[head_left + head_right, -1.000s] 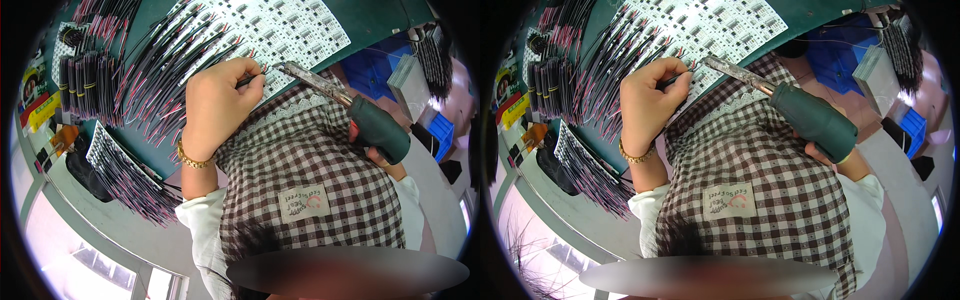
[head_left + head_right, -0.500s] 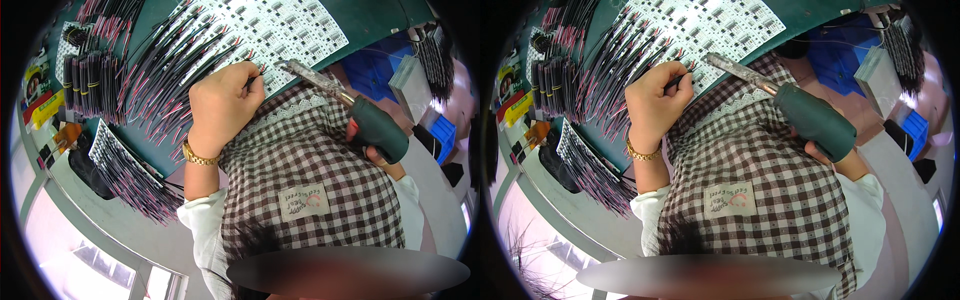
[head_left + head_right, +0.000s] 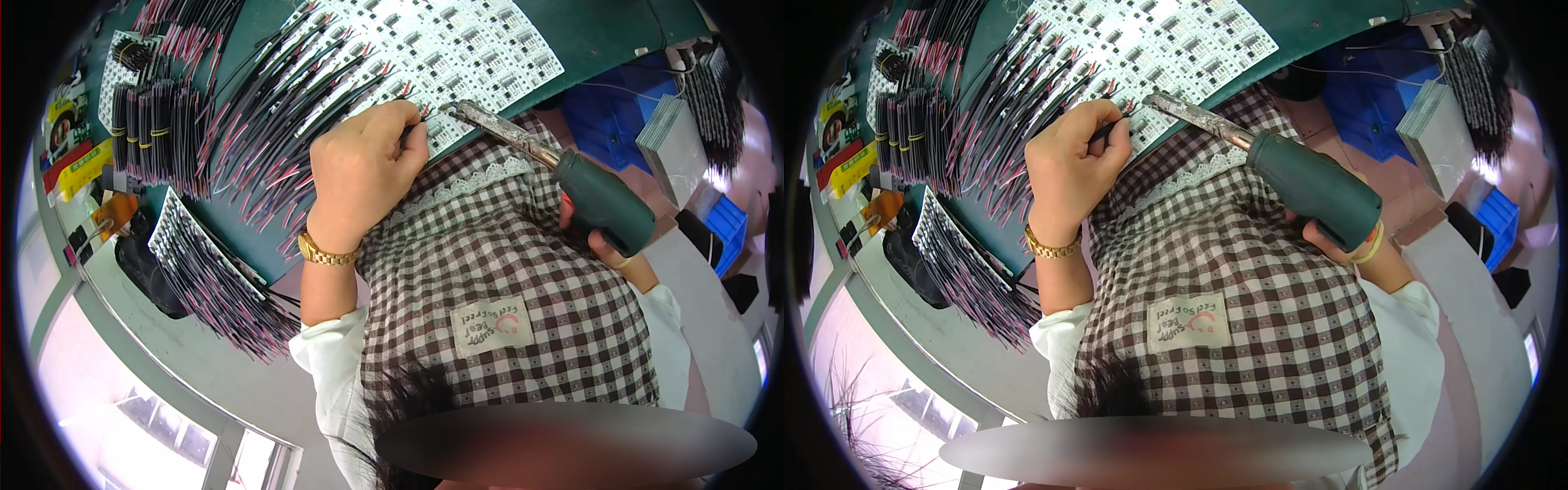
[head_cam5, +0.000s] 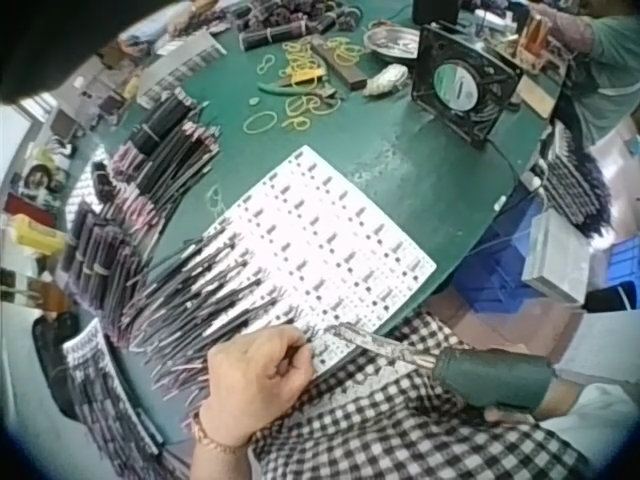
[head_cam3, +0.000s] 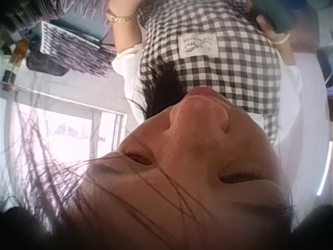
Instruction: The person solders multiple sets of black and red wires onto points on a large array of circuit boards using a soldering iron and solder.
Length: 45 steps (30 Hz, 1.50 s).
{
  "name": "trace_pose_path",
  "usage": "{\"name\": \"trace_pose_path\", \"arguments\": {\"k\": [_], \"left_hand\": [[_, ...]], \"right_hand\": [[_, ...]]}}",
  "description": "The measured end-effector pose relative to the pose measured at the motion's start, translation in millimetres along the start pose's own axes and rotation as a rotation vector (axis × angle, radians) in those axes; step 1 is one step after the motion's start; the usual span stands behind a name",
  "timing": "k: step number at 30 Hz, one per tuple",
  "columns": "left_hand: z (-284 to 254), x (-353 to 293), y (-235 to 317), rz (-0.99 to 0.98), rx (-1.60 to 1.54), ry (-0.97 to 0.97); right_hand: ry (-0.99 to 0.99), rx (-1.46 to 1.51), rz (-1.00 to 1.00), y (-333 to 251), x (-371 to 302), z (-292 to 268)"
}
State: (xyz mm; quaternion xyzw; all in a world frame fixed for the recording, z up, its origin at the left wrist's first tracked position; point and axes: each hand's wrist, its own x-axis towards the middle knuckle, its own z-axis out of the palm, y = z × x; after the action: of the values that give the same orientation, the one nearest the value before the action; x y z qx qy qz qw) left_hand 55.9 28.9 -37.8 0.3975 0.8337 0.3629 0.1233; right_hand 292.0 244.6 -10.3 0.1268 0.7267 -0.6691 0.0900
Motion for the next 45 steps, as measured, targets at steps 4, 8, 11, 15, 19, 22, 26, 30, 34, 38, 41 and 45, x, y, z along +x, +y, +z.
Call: {"name": "trace_pose_path", "arguments": {"k": [4, 8, 11, 15, 19, 22, 26, 30, 34, 38, 41, 45], "left_hand": [[-2, 1, -3, 0.014, 0.007, 0.004], [-2, -2, -2, 0.005, 0.031, 0.002], [-3, -2, -4, 0.023, 0.037, 0.011], [-2, -1, -4, 0.056, 0.01, 0.046], [-4, -2, -2, 0.062, 0.019, 0.083], [-12, -4, 4, 0.033, 0.074, -0.006], [-63, -25, 0, -0.285, 0.148, -0.013], [-81, -37, -5, -0.228, 0.466, 0.45], [-40, -23, 24, 0.161, 0.154, 0.342], [4, -21, 21, 0.126, -0.018, 0.178], [9, -22, 19, 0.012, -0.009, 0.172], [16, -27, 17, 0.023, -0.015, 0.203]], "right_hand": [[0.012, 0.04, 0.027, -4, 2, -2], [0.03, 0.126, 0.087, 1, -2, 3], [0.002, 0.154, 0.082, 5, -3, 8], [0.17, 0.364, 0.171, 1, -9, 21], [0.162, 0.311, 0.223, -6, -2, 16], [0.163, 0.262, 0.184, -4, 2, 19], [-0.045, 0.04, 0.049, -26, 22, -3], [0.008, 0.092, 0.087, -28, 25, -3], [0.111, 0.139, 0.043, -23, 25, 9], [-0.112, -0.141, 0.002, -21, 23, -14], [0.086, -0.02, 0.004, -14, 13, 0], [0.097, 0.09, -0.09, 0, 8, 2]]}}
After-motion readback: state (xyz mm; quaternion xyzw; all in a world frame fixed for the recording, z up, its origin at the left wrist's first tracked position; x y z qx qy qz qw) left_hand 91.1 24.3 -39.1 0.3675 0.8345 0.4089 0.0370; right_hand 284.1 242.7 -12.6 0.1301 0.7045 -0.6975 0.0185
